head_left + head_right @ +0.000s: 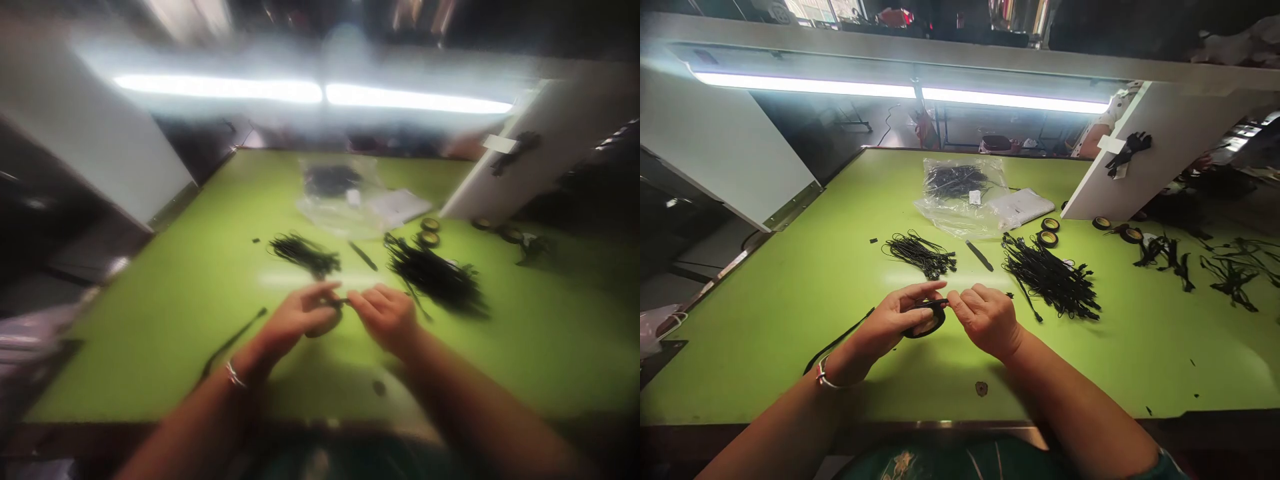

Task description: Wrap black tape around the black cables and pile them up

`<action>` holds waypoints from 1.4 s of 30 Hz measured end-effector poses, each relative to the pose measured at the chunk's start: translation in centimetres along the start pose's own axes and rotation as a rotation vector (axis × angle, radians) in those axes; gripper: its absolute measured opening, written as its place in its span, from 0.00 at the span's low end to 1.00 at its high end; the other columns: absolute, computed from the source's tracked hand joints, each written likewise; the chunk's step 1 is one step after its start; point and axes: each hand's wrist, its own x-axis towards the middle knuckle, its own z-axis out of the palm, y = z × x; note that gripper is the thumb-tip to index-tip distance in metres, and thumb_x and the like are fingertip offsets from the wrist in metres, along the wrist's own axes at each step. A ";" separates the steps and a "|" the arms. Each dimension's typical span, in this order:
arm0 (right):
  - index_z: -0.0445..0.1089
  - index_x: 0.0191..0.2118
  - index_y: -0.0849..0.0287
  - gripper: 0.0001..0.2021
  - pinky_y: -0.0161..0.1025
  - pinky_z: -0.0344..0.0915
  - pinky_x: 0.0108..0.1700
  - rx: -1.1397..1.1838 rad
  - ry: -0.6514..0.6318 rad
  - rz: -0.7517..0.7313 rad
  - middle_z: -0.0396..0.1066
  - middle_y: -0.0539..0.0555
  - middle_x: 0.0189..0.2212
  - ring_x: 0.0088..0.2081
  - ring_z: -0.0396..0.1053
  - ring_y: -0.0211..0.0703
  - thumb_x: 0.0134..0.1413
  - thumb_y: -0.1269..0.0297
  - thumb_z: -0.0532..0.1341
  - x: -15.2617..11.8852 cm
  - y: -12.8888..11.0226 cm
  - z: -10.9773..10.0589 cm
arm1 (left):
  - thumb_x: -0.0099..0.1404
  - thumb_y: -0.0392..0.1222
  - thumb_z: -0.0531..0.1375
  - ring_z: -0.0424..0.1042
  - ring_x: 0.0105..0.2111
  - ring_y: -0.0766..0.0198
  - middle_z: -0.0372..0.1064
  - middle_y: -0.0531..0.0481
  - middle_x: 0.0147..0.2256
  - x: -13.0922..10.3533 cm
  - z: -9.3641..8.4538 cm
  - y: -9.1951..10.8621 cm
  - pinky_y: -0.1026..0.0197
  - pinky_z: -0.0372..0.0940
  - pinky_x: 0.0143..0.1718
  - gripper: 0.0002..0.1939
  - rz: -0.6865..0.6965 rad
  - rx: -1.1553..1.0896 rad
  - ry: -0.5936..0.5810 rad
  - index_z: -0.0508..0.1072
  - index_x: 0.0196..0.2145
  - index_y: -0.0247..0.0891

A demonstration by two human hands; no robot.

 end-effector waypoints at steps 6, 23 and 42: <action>0.70 0.44 0.62 0.08 0.38 0.51 0.28 -0.006 0.015 -0.019 0.70 0.50 0.23 0.25 0.57 0.38 0.58 0.75 0.60 -0.2 -0.2 0.3 | 0.59 0.43 0.65 0.56 0.20 0.72 0.61 0.55 0.20 0.0 0.5 -0.4 0.67 0.51 0.22 0.10 0.052 0.115 0.076 0.77 0.34 0.33; 0.68 0.30 0.59 0.05 0.35 0.51 0.27 0.331 -0.713 0.256 0.67 0.50 0.26 0.26 0.60 0.36 0.57 0.66 0.60 1.3 -1.3 -1.5 | 0.61 0.41 0.61 0.67 0.29 0.66 0.70 0.49 0.30 0.0 -0.1 -0.1 0.63 0.63 0.31 0.08 0.056 0.522 -0.108 0.75 0.33 0.33; 0.62 0.22 0.59 0.17 0.31 0.49 0.25 0.620 -0.575 0.441 0.64 0.46 0.18 0.21 0.55 0.31 0.62 0.60 0.54 1.3 -1.7 -4.4 | 0.59 0.38 0.65 0.62 0.21 0.72 0.69 0.49 0.25 -1.9 2.3 -0.3 0.67 0.56 0.22 0.05 0.013 0.026 -0.143 0.79 0.31 0.33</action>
